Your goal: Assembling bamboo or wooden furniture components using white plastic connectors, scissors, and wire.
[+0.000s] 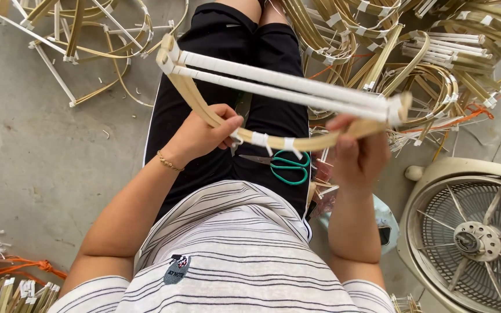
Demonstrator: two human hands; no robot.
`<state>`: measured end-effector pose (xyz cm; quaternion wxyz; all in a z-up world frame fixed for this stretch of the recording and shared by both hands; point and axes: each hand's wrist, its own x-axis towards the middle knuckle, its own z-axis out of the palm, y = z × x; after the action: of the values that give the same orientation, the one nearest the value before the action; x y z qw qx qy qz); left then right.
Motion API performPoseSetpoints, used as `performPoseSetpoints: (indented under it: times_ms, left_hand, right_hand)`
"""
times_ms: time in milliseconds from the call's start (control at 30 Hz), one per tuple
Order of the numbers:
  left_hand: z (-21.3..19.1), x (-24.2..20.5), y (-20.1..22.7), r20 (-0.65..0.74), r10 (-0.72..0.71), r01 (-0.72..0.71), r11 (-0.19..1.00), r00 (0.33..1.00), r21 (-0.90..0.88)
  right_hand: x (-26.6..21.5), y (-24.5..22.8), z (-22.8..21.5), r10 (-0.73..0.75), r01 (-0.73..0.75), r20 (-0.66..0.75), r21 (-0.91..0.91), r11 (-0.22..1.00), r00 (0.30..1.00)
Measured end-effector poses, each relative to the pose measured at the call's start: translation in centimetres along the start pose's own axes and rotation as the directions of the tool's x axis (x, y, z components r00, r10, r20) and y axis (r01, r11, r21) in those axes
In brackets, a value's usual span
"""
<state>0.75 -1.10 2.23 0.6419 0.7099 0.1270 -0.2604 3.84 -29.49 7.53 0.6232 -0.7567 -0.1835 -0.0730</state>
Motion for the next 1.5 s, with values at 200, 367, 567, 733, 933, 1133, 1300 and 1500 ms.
performPoseSetpoints:
  times_ms: [200,367,567,733,933,1133,1300,1500]
  left_hand:
    - [0.6,3.7,-4.3,-0.186,-0.145,0.118,0.981,0.972,-0.151]
    - [1.0,4.3,-4.8,-0.190,-0.177,0.126,0.959,0.966,-0.252]
    - [1.1,4.4,-5.6,-0.253,-0.146,0.102,0.979,0.956,-0.178]
    - [1.8,4.9,-5.9,-0.259,-0.141,0.108,0.984,0.955,-0.140]
    - [2.6,4.5,-6.8,-0.324,0.012,-0.020,1.000,0.946,-0.022]
    - [2.8,4.9,-7.5,-0.348,0.118,-0.037,0.973,0.930,0.230]
    - [3.0,5.8,-9.4,-0.354,0.174,-0.048,0.940,0.919,0.338]
    - [3.2,5.3,-9.8,-0.362,0.218,-0.072,0.924,0.906,0.376]
  right_hand:
    - [1.6,1.7,4.2,-0.438,0.425,0.109,-0.531,0.733,0.892]
    - [-1.2,6.2,10.1,-0.198,0.487,0.544,-0.461,0.742,0.816]
    - [-1.1,10.1,10.4,-0.181,0.558,0.682,-0.384,0.735,0.708]
    - [0.2,10.8,9.7,-0.207,0.616,0.729,-0.350,0.706,0.652]
    - [-0.1,12.0,10.6,0.106,0.181,0.675,-0.340,0.923,0.730]
    - [-0.5,12.7,13.0,0.496,-0.244,0.481,-0.494,0.835,0.723]
    - [-1.3,15.7,15.2,0.610,-0.399,0.338,-0.518,0.757,0.717]
    - [-2.4,19.7,16.4,0.486,-0.223,0.331,-0.591,0.775,0.809]
